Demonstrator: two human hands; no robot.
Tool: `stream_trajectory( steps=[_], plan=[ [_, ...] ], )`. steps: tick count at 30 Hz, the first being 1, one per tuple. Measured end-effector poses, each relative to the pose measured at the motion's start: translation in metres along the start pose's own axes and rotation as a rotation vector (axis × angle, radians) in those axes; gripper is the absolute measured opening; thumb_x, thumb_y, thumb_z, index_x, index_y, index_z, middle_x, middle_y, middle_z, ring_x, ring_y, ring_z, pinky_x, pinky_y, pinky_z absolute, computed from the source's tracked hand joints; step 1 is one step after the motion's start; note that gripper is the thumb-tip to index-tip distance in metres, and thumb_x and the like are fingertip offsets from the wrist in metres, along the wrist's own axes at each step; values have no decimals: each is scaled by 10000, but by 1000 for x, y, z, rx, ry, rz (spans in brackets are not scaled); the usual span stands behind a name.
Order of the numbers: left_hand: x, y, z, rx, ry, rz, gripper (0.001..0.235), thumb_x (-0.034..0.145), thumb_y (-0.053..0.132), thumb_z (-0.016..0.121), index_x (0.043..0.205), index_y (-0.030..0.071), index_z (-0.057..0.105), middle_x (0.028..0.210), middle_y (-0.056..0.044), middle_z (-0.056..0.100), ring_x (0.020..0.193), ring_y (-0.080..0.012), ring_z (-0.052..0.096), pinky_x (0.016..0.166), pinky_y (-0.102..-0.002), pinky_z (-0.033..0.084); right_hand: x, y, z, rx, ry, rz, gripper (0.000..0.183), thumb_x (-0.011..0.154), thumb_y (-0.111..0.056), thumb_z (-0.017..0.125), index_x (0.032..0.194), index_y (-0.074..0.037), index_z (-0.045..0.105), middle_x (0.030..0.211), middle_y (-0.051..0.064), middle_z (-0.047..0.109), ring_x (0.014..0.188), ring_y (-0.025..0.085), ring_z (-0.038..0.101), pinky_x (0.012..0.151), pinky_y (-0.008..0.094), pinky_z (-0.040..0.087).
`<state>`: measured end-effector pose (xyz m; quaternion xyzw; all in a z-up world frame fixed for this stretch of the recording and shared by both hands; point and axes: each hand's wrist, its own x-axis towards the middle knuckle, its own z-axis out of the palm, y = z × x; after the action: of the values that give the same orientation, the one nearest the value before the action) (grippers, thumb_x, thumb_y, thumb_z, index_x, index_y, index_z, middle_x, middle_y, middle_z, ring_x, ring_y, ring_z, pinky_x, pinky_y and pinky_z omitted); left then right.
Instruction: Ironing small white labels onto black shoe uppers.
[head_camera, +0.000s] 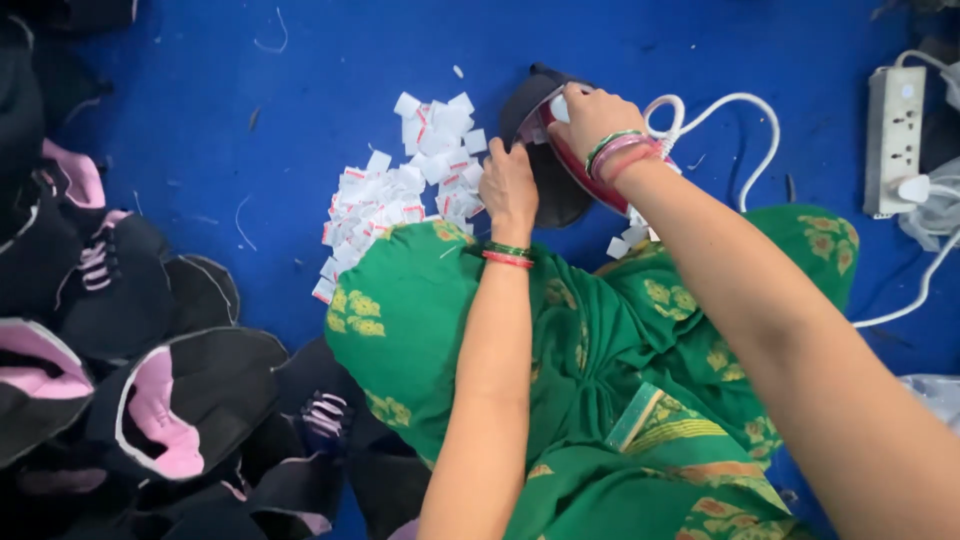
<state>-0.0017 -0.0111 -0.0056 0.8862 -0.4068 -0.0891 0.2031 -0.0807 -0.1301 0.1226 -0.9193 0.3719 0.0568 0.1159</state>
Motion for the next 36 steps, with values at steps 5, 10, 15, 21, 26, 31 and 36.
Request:
stream_trajectory(
  steps=[5, 10, 15, 21, 26, 31, 36],
  plan=[
    [-1, 1, -9, -33, 75, 2, 224, 842, 57, 652, 1062, 96, 678, 1183, -169, 576, 967, -366, 686, 737, -469, 596, -9, 17, -1, -4, -128, -138, 532, 904, -440, 723, 1293, -93, 617, 1021, 240, 734, 933, 446, 698, 775, 536, 565],
    [1, -1, -2, -12, 49, 9, 184, 877, 58, 649, 1058, 86, 667, 1145, -169, 575, 957, -373, 685, 731, -473, 593, -6, -5, -9, 4, -146, -26, 528, 949, -449, 683, 1327, -89, 601, 1045, 247, 728, 953, 445, 702, 787, 536, 572],
    [0, -5, 2, -19, 101, 29, 181, 827, 36, 658, 1004, 75, 661, 1137, -185, 573, 918, -383, 683, 725, -480, 590, 8, 5, 7, 45, -78, -50, 504, 907, -464, 717, 1230, -84, 642, 1079, 238, 721, 977, 438, 693, 811, 526, 570],
    [2, 1, -10, -47, 53, 8, 176, 801, 29, 671, 970, 74, 662, 1134, -173, 591, 973, -378, 688, 756, -492, 588, -31, 23, 1, 50, -165, -129, 573, 900, -465, 710, 1361, -146, 598, 990, 258, 722, 912, 454, 693, 782, 546, 563],
    [3, 6, -16, -52, 10, -13, 211, 801, 20, 670, 1006, 69, 666, 1136, -185, 586, 961, -384, 681, 742, -496, 583, -41, -13, -25, 56, -128, -41, 606, 948, -419, 655, 1483, -173, 511, 914, 230, 727, 846, 444, 704, 709, 545, 562],
    [2, -8, 9, -4, 44, -5, 61, 921, 65, 637, 974, 75, 665, 1159, -172, 590, 973, -379, 682, 750, -501, 579, -1, -5, 11, 2, -36, -51, 497, 965, -429, 691, 1294, -67, 607, 982, 211, 735, 928, 408, 717, 751, 510, 586],
    [-1, -7, 5, -52, 151, 21, 83, 934, 73, 622, 992, 84, 680, 1135, -173, 593, 942, -396, 673, 733, -519, 568, 2, -2, 8, -38, -18, -39, 559, 936, -410, 693, 1355, -58, 581, 1001, 229, 731, 923, 409, 714, 735, 511, 587]
  ],
)
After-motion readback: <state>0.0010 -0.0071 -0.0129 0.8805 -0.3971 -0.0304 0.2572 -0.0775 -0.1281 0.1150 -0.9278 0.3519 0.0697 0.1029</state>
